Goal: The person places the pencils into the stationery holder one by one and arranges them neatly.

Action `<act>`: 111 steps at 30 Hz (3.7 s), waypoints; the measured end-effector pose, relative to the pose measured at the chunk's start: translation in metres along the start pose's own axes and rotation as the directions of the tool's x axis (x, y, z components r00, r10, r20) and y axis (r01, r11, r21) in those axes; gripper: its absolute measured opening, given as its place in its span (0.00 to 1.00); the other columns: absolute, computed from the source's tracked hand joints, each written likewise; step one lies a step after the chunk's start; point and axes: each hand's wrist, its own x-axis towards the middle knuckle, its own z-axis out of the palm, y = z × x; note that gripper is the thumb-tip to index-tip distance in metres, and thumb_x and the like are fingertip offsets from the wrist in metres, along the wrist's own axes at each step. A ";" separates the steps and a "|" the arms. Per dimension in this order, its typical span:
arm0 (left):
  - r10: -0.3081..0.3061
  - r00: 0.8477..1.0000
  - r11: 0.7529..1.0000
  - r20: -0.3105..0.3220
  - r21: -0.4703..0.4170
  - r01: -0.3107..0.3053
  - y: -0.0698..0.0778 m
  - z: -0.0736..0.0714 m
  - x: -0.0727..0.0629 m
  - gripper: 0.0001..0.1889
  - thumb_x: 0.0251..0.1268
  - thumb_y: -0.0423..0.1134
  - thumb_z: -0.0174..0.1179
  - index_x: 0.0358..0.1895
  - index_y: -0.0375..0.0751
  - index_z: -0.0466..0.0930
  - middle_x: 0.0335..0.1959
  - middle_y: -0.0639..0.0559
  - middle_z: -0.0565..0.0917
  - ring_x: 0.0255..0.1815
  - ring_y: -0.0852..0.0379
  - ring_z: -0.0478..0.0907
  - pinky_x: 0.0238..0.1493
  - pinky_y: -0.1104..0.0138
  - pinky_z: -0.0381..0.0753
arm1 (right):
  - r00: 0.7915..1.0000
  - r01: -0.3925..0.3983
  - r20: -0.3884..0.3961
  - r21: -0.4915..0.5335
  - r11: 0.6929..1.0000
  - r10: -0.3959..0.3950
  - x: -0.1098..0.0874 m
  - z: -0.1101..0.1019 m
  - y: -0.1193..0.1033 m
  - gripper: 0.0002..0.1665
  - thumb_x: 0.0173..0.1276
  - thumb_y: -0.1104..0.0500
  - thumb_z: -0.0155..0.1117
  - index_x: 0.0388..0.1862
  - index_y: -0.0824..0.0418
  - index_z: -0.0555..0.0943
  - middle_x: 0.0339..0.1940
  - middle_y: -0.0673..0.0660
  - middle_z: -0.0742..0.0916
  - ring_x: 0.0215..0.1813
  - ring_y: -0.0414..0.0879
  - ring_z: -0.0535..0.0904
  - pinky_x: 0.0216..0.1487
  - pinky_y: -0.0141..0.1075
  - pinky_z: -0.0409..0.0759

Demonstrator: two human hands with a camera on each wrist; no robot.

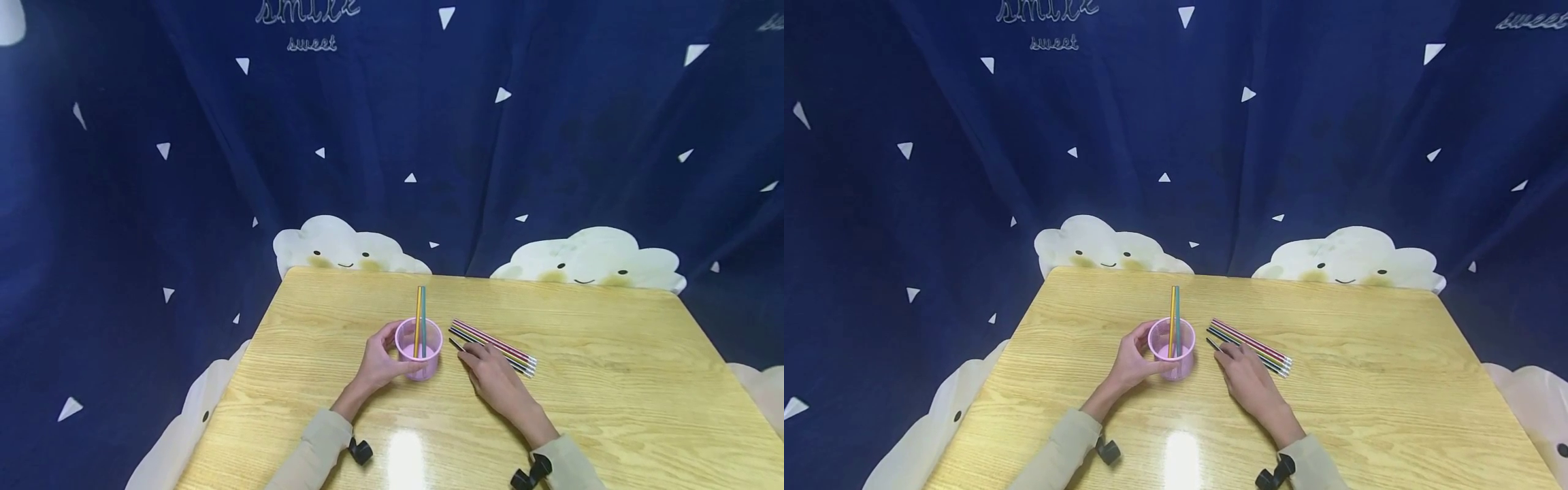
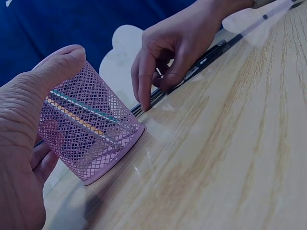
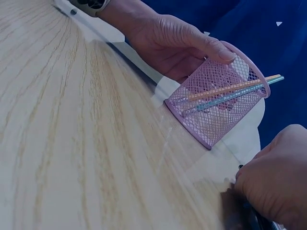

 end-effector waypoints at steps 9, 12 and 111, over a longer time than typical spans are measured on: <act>0.025 1.000 1.000 -0.003 -0.001 -0.025 0.000 0.000 0.000 0.46 0.40 0.32 0.84 0.69 0.29 0.74 0.62 0.30 0.82 0.63 0.31 0.80 0.68 0.45 0.79 | 1.000 0.008 -0.019 0.050 0.999 -0.007 0.004 -0.005 -0.002 0.20 0.63 0.71 0.68 0.56 0.67 0.86 0.56 0.66 0.87 0.53 0.61 0.83 0.59 0.58 0.83; 0.029 1.000 1.000 -0.003 0.004 -0.029 -0.001 0.000 0.000 0.45 0.40 0.32 0.84 0.68 0.29 0.74 0.61 0.29 0.82 0.62 0.31 0.80 0.67 0.45 0.79 | 0.999 0.019 -0.051 0.075 0.997 -0.015 0.005 -0.008 -0.002 0.21 0.61 0.72 0.69 0.55 0.67 0.86 0.55 0.66 0.87 0.53 0.62 0.84 0.57 0.58 0.84; 0.040 0.999 0.999 0.000 0.035 -0.040 -0.003 -0.002 0.001 0.43 0.41 0.31 0.85 0.68 0.37 0.77 0.61 0.43 0.86 0.62 0.41 0.82 0.69 0.52 0.80 | 0.903 0.004 -0.334 0.638 0.770 0.272 0.100 -0.012 -0.031 0.22 0.59 0.78 0.73 0.53 0.69 0.86 0.54 0.63 0.87 0.37 0.55 0.89 0.38 0.53 0.89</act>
